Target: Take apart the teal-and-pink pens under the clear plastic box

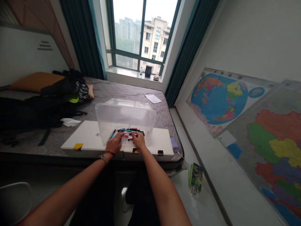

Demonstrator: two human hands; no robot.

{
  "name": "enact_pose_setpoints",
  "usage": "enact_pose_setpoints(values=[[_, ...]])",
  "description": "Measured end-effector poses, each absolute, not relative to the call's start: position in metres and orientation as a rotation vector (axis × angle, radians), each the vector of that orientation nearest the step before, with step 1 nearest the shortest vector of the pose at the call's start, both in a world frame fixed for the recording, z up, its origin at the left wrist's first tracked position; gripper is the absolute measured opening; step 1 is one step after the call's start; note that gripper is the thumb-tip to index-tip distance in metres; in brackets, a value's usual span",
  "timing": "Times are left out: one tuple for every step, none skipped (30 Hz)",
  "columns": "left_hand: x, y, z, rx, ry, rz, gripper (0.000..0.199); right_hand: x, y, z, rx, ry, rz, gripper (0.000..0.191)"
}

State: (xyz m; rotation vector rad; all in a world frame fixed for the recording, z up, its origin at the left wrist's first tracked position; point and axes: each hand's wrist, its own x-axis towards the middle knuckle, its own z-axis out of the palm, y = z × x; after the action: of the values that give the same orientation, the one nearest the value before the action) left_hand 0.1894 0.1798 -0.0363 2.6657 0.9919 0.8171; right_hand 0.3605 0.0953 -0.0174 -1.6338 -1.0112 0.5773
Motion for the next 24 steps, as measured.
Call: enact_pose_setpoints(values=[[0.189,0.18,-0.036,2.672,0.996,0.812,0.042,0.36,0.094,-0.018,-1.574,-0.98,0.633,0.04],[0.19,0.179,-0.035,2.675,1.001,0.811,0.042,0.361,0.093,-0.018,-1.508,-0.944,0.697,0.04],[0.19,0.179,-0.035,2.679,1.004,0.812,0.042,0.362,0.092,-0.017,-1.443,-0.906,0.758,0.043],[0.19,0.179,-0.034,2.684,1.004,0.814,0.042,0.364,0.091,-0.017,-1.388,-0.873,0.81,0.045],[0.19,0.178,-0.033,2.689,1.003,0.816,0.042,0.365,0.089,-0.016,-1.347,-0.848,0.85,0.046],[0.19,0.178,-0.033,2.694,1.001,0.817,0.043,0.367,0.088,-0.015,-1.323,-0.828,0.879,0.044],[0.19,0.178,-0.032,2.698,0.999,0.818,0.043,0.368,0.087,-0.015,-1.309,-0.811,0.896,0.042],[0.19,0.177,-0.032,2.7,1.0,0.817,0.043,0.369,0.086,-0.014,-1.303,-0.795,0.906,0.041],[0.19,0.177,-0.032,2.7,1.004,0.815,0.043,0.37,0.086,-0.014,-1.299,-0.785,0.91,0.04],[0.19,0.177,-0.031,2.7,1.008,0.813,0.043,0.371,0.086,-0.015,-1.298,-0.78,0.908,0.039],[0.19,0.177,-0.031,2.701,1.009,0.808,0.043,0.371,0.086,-0.015,-1.303,-0.78,0.899,0.039],[0.19,0.177,-0.031,2.703,1.009,0.8,0.044,0.371,0.087,-0.016,-1.317,-0.786,0.883,0.04],[0.19,0.177,-0.03,2.707,1.008,0.791,0.044,0.371,0.087,-0.017,-1.341,-0.796,0.861,0.041],[0.19,0.177,-0.03,2.711,1.006,0.781,0.044,0.37,0.088,-0.018,-1.373,-0.812,0.836,0.043],[0.19,0.177,-0.03,2.714,1.003,0.772,0.044,0.37,0.089,-0.019,-1.408,-0.834,0.807,0.045],[0.19,0.177,-0.03,2.716,1.002,0.765,0.044,0.37,0.09,-0.019,-1.441,-0.858,0.778,0.048],[0.19,0.177,-0.029,2.715,1.004,0.76,0.044,0.369,0.091,-0.019,-1.469,-0.881,0.754,0.05],[0.19,0.177,-0.029,2.714,1.009,0.756,0.043,0.369,0.091,-0.019,-1.489,-0.899,0.736,0.053],[0.19,0.177,-0.029,2.711,1.015,0.752,0.043,0.369,0.092,-0.019,-1.5,-0.905,0.728,0.054],[0.19,0.176,-0.028,2.709,1.021,0.747,0.043,0.369,0.092,-0.018,-1.502,-0.896,0.735,0.053],[0.19,0.176,-0.028,2.707,1.027,0.743,0.042,0.369,0.092,-0.017,-1.492,-0.878,0.757,0.049],[0.19,0.176,-0.027,2.707,1.032,0.74,0.042,0.369,0.092,-0.016,-1.469,-0.856,0.791,0.045],[0.19,0.176,-0.027,2.708,1.034,0.74,0.041,0.37,0.091,-0.015,-1.435,-0.836,0.828,0.041],[0.19,0.176,-0.026,2.712,1.032,0.743,0.041,0.37,0.091,-0.014,-1.398,-0.82,0.864,0.04]])
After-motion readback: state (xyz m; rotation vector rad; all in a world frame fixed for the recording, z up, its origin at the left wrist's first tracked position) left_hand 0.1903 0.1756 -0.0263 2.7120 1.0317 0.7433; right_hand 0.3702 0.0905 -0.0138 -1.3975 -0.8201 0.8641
